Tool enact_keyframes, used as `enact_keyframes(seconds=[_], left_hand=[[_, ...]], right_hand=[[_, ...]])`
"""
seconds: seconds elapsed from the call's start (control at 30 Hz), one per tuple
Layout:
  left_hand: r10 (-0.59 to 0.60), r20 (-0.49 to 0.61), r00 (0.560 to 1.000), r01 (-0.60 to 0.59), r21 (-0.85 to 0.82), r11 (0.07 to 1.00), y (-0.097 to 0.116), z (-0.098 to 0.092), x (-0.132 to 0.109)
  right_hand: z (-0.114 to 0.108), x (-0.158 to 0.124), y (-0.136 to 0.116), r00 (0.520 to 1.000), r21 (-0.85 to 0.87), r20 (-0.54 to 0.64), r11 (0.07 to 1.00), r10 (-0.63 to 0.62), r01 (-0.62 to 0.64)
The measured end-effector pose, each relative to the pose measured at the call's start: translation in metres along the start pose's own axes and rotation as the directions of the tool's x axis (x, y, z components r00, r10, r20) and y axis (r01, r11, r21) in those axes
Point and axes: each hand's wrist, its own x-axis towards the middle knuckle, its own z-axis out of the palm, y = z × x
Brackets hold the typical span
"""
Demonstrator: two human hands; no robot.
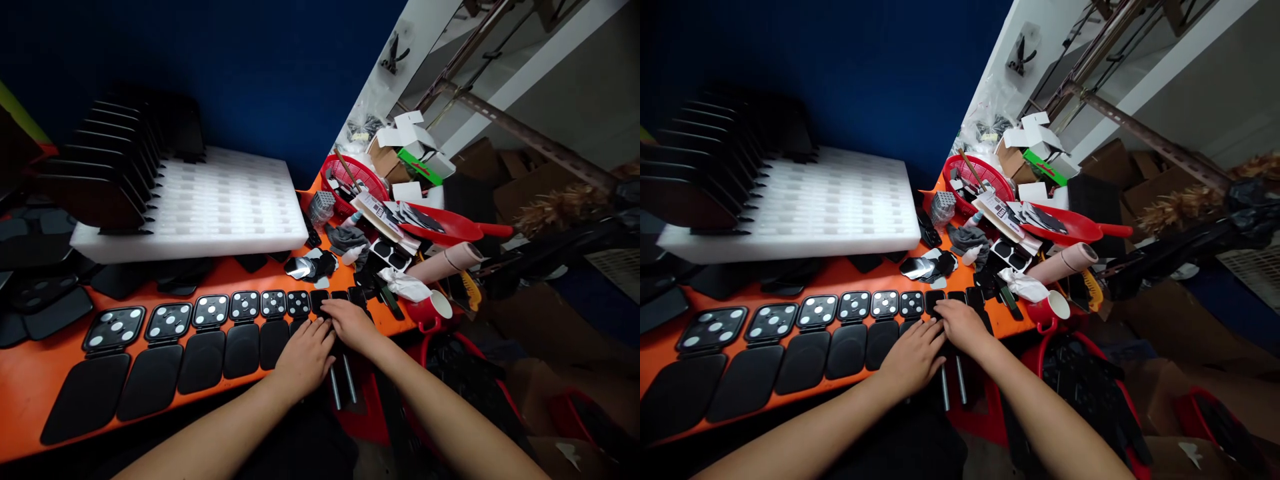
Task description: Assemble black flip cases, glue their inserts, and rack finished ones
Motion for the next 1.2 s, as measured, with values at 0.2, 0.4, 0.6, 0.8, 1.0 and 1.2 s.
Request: enact_keyframes(seconds=[0.2,0.4,0.6,0.8,1.0,1.2], left_hand=[[0.01,-0.004,1.0,-0.01,0.006,1.0,0.002,-0.002,0.0],[0.034,-0.013,0.999,-0.033,0.033,0.999,0.0,0.003,-0.002],[0.014,-0.036,0.999,-0.014,0.006,1.0,0.001,0.004,-0.001],[-0.038,-0.037,0.999,0.034,-0.109,0.994,0.002,-0.019,-0.004],[-0.024,-0.072,0.997,0.016,-0.112,0.994,-0.009,-0.037,-0.028],[-0.225,-0.101,0.969,0.177,-0.351,0.92,-0.021,-0.052,-0.025]], right_hand=[[0.011,-0.005,0.001,0.995,0.038,0.085,0.998,-0.048,0.045],[-0.004,0.007,0.004,0.997,0.141,0.081,0.99,0.019,-0.031],[-0.025,0.044,0.026,0.947,0.148,-0.129,0.95,0.293,-0.274],[-0.019,0.087,0.042,0.909,0.168,-0.157,0.918,0.385,-0.36],[-0.017,0.089,0.046,0.876,0.291,-0.233,0.89,0.422,-0.351],[-0.032,0.068,0.048,0.874,0.538,-0.114,0.769,0.472,-0.345]])
